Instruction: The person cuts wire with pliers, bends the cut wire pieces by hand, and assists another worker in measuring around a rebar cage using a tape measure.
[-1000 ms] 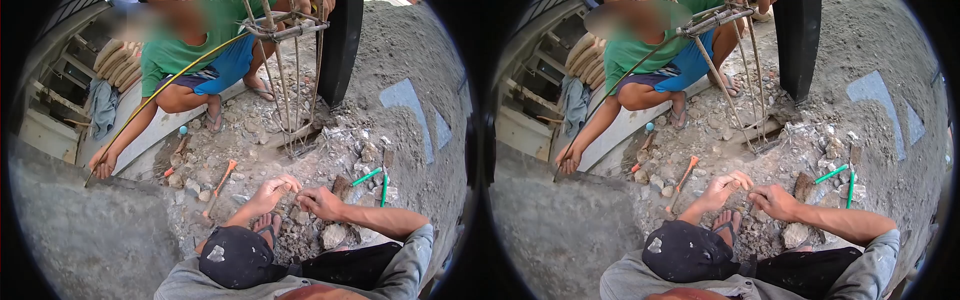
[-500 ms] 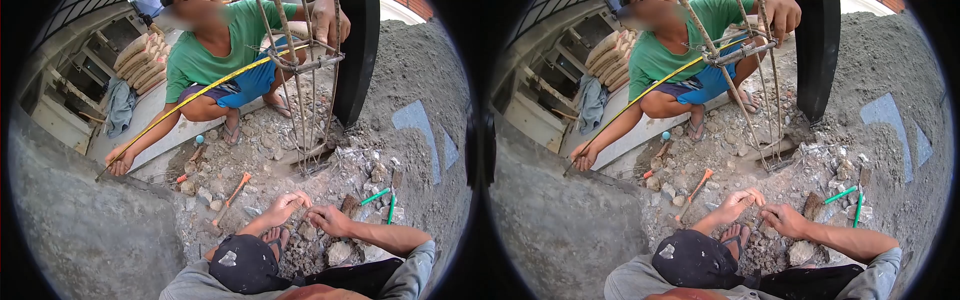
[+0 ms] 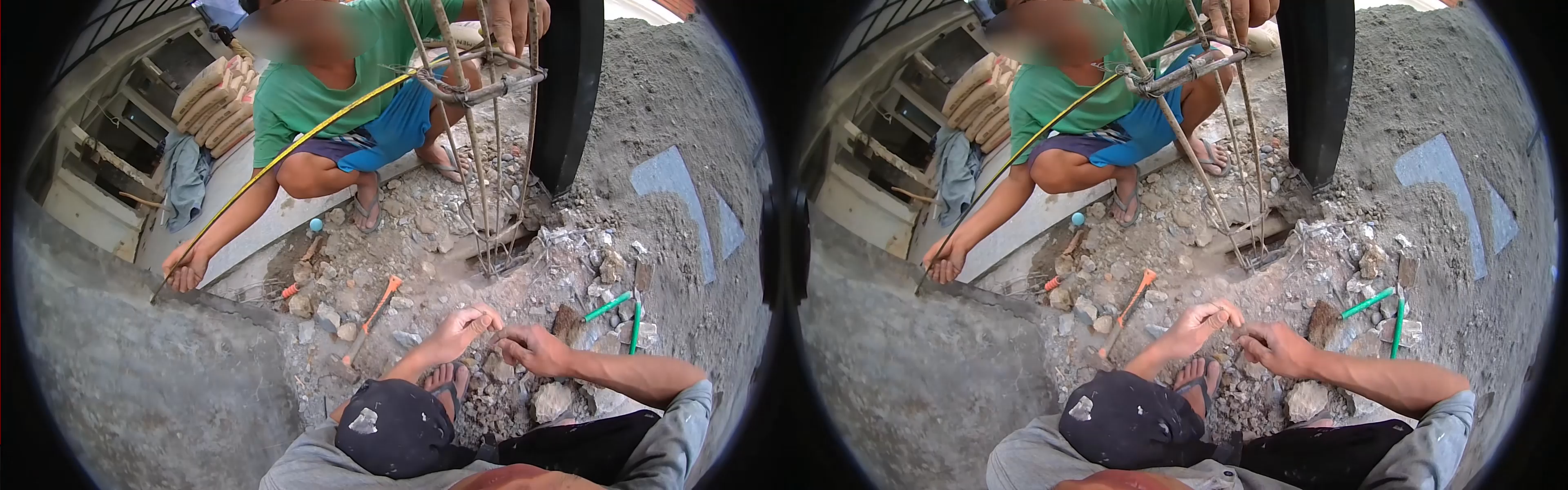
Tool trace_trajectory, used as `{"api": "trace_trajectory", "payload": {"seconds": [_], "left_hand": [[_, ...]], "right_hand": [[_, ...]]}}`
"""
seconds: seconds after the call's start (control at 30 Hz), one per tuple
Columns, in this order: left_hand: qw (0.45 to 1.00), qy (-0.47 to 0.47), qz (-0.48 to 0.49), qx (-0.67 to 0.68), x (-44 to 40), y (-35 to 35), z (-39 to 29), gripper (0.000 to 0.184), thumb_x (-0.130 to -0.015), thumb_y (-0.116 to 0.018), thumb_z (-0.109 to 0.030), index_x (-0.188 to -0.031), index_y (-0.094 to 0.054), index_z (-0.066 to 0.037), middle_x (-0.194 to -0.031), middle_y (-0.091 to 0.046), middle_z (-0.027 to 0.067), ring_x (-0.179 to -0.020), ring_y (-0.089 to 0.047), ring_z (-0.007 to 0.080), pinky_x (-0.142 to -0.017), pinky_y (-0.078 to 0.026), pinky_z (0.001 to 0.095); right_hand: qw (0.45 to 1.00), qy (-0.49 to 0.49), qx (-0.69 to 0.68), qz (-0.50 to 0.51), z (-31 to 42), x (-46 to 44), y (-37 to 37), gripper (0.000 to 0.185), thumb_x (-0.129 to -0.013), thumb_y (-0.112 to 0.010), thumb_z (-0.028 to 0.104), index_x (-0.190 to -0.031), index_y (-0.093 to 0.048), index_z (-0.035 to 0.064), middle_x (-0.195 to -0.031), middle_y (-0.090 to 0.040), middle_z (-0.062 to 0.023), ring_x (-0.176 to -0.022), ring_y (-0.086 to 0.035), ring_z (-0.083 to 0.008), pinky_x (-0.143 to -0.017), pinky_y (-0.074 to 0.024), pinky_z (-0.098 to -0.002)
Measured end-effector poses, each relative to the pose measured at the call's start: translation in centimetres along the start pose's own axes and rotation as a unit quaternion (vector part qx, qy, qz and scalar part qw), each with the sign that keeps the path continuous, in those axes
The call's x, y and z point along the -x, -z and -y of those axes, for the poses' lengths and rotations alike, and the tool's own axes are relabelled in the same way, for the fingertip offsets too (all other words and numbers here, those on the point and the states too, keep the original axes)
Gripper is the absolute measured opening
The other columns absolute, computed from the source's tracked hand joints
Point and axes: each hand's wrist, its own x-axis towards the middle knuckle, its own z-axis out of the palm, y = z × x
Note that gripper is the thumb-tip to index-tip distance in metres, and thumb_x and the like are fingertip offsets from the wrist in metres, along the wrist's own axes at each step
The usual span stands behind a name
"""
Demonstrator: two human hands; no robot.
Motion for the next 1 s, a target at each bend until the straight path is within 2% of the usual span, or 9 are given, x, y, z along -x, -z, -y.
{"api": "trace_trajectory", "payload": {"seconds": [0.13,0.27,0.4,0.43,0.57,0.7,0.8,0.87,1.0], "left_hand": [[0.996,-0.042,0.02,-0.079,-0.2,-0.3,-0.4,0.029,-0.102,-0.048,-0.024,-0.098,-0.063,0.0,-0.106,-0.059,0.0072,-0.098,-0.056,0.0181,-0.091,-0.043,0.0314],[0.997,-0.021,0.045,-0.056,-0.1,-0.6,-0.3,0.037,-0.101,-0.05,-0.031,-0.096,-0.067,0.001,-0.113,-0.056,0.0084,-0.1,-0.055,0.018,-0.089,-0.044,0.0328],[0.984,0.045,0.038,0.17,0.3,-0.8,0.8,0.037,-0.101,-0.049,-0.033,-0.1,-0.065,0.001,-0.115,-0.056,0.0085,-0.099,-0.055,0.016,-0.086,-0.045,0.0318],[0.966,0.062,0.024,0.252,0.3,-0.9,1.0,0.037,-0.101,-0.048,-0.034,-0.102,-0.064,0.0,-0.116,-0.055,0.0082,-0.099,-0.055,0.0154,-0.086,-0.045,0.0314],[0.964,0.053,0.037,0.258,0.0,-0.8,1.2,0.036,-0.103,-0.047,-0.033,-0.104,-0.062,0.0,-0.113,-0.056,0.0053,-0.098,-0.055,0.0149,-0.088,-0.042,0.0304],[0.988,0.048,0.004,0.144,0.2,-1.0,0.7,0.037,-0.102,-0.047,-0.033,-0.104,-0.063,0.001,-0.112,-0.057,0.0058,-0.1,-0.054,0.0152,-0.09,-0.042,0.0302],[0.997,0.024,-0.009,0.069,0.1,-1.0,0.5,0.038,-0.102,-0.047,-0.032,-0.103,-0.064,0.002,-0.11,-0.058,0.0065,-0.1,-0.054,0.0153,-0.09,-0.041,0.0297],[1.0,0.01,-0.021,0.021,-0.1,-1.0,0.5,0.037,-0.103,-0.048,-0.031,-0.102,-0.064,0.002,-0.109,-0.058,0.007,-0.099,-0.053,0.0154,-0.09,-0.041,0.0294],[0.998,0.01,-0.044,-0.041,-0.3,-1.1,0.3,0.034,-0.102,-0.048,-0.028,-0.106,-0.065,0.002,-0.105,-0.059,0.0064,-0.097,-0.054,0.0146,-0.086,-0.043,0.0292]], "right_hand": [[0.999,0.029,0.013,-0.044,0.5,0.6,-0.3,0.022,-0.099,-0.048,0.019,-0.106,-0.058,0.0008,-0.084,-0.066,-0.0146,-0.076,-0.065,-0.0252,-0.07,-0.05,-0.0371],[0.999,0.036,-0.011,-0.035,-0.2,0.3,-0.3,0.022,-0.101,-0.046,0.02,-0.101,-0.055,0.0009,-0.084,-0.064,-0.0157,-0.078,-0.062,-0.029,-0.074,-0.0487,-0.0395],[1.0,-0.008,-0.02,-0.018,1.2,0.3,0.1,0.02,-0.101,-0.044,0.019,-0.099,-0.053,0.0015,-0.087,-0.062,-0.0158,-0.079,-0.059,-0.0284,-0.075,-0.0474,-0.039],[0.999,0.024,-0.03,-0.027,1.4,0.2,0.1,0.02,-0.101,-0.043,0.018,-0.107,-0.053,0.0019,-0.088,-0.06,-0.0163,-0.081,-0.057,-0.0278,-0.076,-0.0469,-0.0387],[0.994,0.077,-0.047,-0.057,1.2,-0.2,-0.1,0.031,-0.102,-0.04,0.021,-0.124,-0.05,0.002,-0.09,-0.056,-0.0154,-0.079,-0.053,-0.0234,-0.076,-0.0457,-0.0367],[0.995,0.077,-0.022,-0.053,-0.1,-0.1,-0.5,0.038,-0.102,-0.039,0.024,-0.133,-0.046,0.0019,-0.088,-0.054,-0.0151,-0.08,-0.052,-0.0229,-0.076,-0.045,-0.0363],[0.999,0.025,-0.011,-0.042,0.4,0.4,-0.3,0.037,-0.1,-0.041,0.022,-0.132,-0.047,0.0034,-0.086,-0.059,-0.0188,-0.083,-0.058,-0.0312,-0.079,-0.046,-0.0403],[1.0,-0.01,0.007,-0.021,0.5,0.4,-0.1,0.028,-0.1,-0.041,0.023,-0.11,-0.055,0.0003,-0.084,-0.059,-0.0189,-0.082,-0.058,-0.0344,-0.077,-0.0458,-0.0424],[0.999,0.009,0.006,-0.049,0.5,0.4,-0.2,0.027,-0.1,-0.041,0.023,-0.094,-0.052,-0.0005,-0.083,-0.058,-0.0196,-0.08,-0.058,-0.0357,-0.076,-0.0453,-0.0433]]}}
